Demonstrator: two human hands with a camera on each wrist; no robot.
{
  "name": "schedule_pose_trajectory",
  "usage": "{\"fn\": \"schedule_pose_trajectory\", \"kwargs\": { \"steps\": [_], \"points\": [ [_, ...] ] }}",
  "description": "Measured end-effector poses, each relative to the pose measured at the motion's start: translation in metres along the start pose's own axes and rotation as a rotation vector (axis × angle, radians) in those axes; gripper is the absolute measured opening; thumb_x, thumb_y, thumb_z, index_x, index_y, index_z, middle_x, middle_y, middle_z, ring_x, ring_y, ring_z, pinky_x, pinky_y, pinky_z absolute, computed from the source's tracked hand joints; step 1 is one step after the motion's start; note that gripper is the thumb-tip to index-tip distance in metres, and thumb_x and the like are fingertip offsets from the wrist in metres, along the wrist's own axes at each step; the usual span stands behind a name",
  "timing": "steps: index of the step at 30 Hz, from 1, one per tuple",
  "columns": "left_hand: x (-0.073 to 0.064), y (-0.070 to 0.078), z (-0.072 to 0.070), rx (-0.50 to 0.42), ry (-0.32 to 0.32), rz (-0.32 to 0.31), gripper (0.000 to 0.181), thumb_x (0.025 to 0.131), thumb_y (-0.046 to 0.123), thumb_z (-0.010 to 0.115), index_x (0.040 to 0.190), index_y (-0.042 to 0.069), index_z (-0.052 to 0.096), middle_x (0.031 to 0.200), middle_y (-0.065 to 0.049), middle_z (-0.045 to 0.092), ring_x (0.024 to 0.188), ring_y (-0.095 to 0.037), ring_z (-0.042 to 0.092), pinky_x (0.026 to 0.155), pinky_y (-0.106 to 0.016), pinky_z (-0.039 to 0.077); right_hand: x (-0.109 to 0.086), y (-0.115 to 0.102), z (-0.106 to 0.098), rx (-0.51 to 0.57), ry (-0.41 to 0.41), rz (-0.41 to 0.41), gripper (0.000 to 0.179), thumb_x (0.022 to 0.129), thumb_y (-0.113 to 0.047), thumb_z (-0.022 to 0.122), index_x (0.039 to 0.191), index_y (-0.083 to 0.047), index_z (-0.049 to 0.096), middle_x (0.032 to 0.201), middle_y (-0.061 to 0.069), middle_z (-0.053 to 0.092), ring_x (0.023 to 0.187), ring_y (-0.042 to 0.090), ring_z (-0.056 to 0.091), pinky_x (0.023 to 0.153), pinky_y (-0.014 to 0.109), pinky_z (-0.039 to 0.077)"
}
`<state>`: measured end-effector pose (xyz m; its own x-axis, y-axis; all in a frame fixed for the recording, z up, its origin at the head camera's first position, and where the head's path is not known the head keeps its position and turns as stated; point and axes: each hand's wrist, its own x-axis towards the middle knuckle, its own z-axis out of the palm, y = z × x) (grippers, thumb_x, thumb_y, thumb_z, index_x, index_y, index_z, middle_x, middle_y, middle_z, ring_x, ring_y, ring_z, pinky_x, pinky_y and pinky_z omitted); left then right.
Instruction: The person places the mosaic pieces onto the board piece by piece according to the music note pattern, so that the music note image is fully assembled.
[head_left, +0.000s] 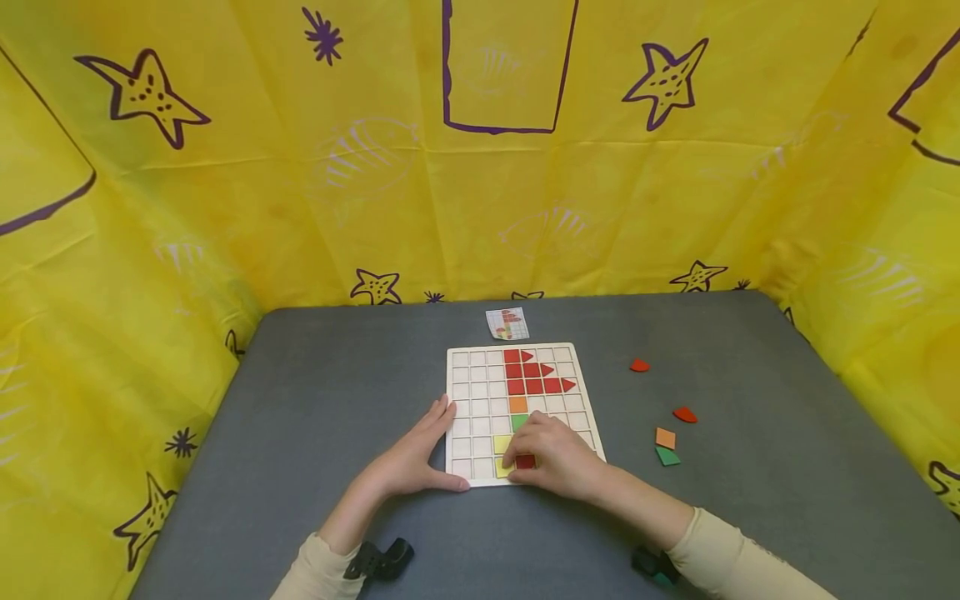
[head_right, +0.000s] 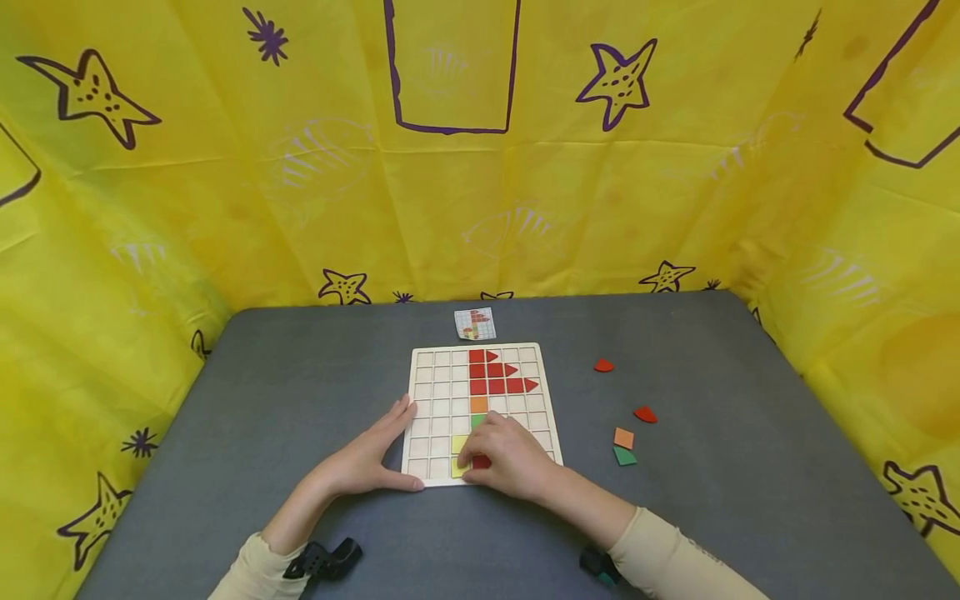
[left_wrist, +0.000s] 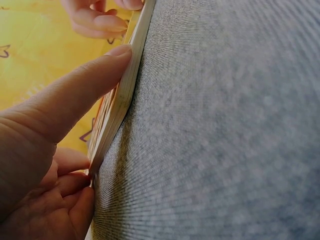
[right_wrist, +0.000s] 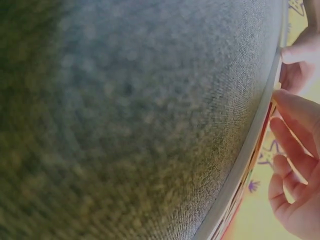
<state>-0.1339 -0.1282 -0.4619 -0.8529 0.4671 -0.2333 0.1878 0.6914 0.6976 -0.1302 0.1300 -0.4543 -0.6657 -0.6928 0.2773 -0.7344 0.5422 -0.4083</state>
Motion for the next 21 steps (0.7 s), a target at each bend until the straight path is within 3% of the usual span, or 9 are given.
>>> {"fn": "schedule_pose_trajectory", "kwargs": {
  "steps": [21],
  "points": [
    [0.0005, 0.0004, -0.0010, -0.005, 0.000, 0.004, 0.113, 0.067, 0.044, 0.083, 0.152, 0.008, 0.017, 0.160, -0.011, 0.004, 0.148, -0.029, 0.005, 0.113, -0.053, 0.021, 0.0018, -0.0015, 0.0010, 0.011, -0.026, 0.040, 0.008, 0.077, -0.021, 0.077, 0.080, -0.024, 0.070, 0.083, -0.014, 0.065, 0.083, 0.004, 0.048, 0.076, 0.024, 0.042]
  ]
}}
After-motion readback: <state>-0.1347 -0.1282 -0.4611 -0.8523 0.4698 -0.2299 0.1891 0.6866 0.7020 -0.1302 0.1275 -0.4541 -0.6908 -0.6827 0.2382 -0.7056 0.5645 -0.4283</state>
